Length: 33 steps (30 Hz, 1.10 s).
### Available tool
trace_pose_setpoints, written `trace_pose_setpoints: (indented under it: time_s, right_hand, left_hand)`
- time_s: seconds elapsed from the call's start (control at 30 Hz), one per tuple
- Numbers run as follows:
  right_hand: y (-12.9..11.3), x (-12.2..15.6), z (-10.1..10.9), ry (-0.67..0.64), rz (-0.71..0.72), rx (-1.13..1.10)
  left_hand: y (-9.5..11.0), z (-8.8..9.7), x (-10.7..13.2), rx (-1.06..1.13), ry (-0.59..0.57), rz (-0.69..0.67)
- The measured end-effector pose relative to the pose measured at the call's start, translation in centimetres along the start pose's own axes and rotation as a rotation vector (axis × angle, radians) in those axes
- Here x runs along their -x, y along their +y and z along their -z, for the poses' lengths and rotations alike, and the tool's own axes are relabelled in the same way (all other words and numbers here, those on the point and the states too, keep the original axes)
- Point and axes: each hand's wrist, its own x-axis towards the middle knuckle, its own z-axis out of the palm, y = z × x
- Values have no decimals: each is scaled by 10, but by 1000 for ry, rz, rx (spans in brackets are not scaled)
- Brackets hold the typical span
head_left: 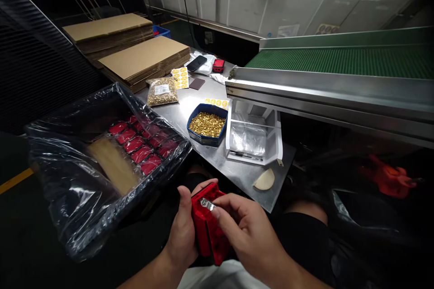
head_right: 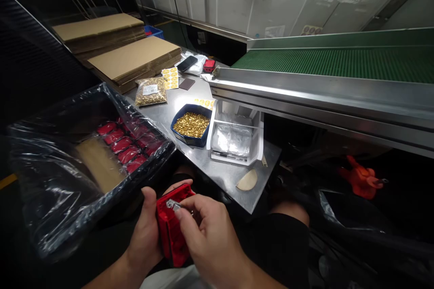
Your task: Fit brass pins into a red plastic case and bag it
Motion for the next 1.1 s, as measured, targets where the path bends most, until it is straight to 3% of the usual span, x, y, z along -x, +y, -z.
trace_pose_setpoints:
  time_s: [0.2, 0.37, 0.93, 1.1]
  right_hand:
    - [-6, -1, 17, 14, 270, 390]
    - [-9, -4, 22, -42, 399, 493]
    - [-11, -7, 36, -177, 476, 518]
    - [-2, -1, 39, -42, 492, 438]
  left_hand:
    - [4, -1, 0, 69, -21, 96]
    - [5, -3, 0, 105, -42, 161]
    - [-2, -1, -1, 46, -29, 237]
    - [-2, -1, -2, 102, -61, 255]
